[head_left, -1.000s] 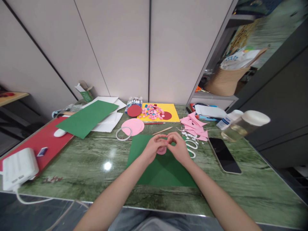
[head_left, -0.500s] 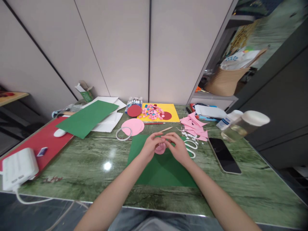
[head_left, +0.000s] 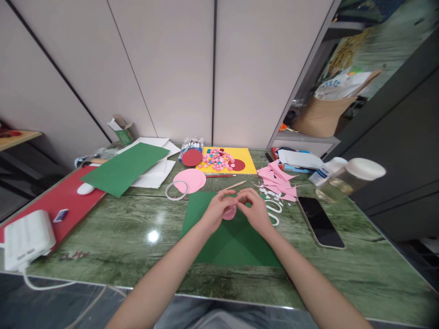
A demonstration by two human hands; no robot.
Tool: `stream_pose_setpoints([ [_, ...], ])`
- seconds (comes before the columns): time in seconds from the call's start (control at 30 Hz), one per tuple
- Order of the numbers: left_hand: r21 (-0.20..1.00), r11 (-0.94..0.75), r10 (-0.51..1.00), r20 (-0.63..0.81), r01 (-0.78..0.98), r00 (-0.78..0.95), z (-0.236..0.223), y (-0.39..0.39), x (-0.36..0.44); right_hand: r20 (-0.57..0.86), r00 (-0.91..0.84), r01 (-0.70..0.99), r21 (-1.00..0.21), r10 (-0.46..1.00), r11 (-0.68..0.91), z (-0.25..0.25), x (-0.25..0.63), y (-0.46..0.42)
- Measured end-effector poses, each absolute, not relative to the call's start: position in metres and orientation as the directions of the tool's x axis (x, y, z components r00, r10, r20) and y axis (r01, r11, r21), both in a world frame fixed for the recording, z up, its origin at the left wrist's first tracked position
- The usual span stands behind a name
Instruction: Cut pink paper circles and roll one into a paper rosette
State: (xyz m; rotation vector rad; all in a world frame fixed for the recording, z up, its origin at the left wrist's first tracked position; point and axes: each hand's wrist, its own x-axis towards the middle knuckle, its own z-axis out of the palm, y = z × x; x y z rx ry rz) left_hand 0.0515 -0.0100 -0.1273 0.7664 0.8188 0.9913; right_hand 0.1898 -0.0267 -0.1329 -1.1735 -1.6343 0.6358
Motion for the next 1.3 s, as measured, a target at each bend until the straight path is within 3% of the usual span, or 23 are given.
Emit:
stream_pose_setpoints([
  [0.67, 0.846, 0.347, 0.918, -0.218, -0.405, 0.330, -0.1298, -0.0068, 0.0481, 0.429, -0.104, 0.411, -0.803, 0.897, 0.431, -0.1319, 0.1895, -0.0274],
  [1.13, 0.890, 0.317, 0.904, -0.179, -0.328, 0.388, -0.1343, -0.0088, 0.0530, 0.431, -0.026, 0.403, -0.821, 0.902, 0.404, -0.1356, 0.1879, -0.0260],
  [1.3, 0.877, 0.321, 0.921, -0.201, -0.358, 0.335, -0.1349, -0.0083, 0.0519, 0.424, -0.046, 0.411, -0.817, 0.905, 0.404, -0.1349, 0.1883, -0.0258],
])
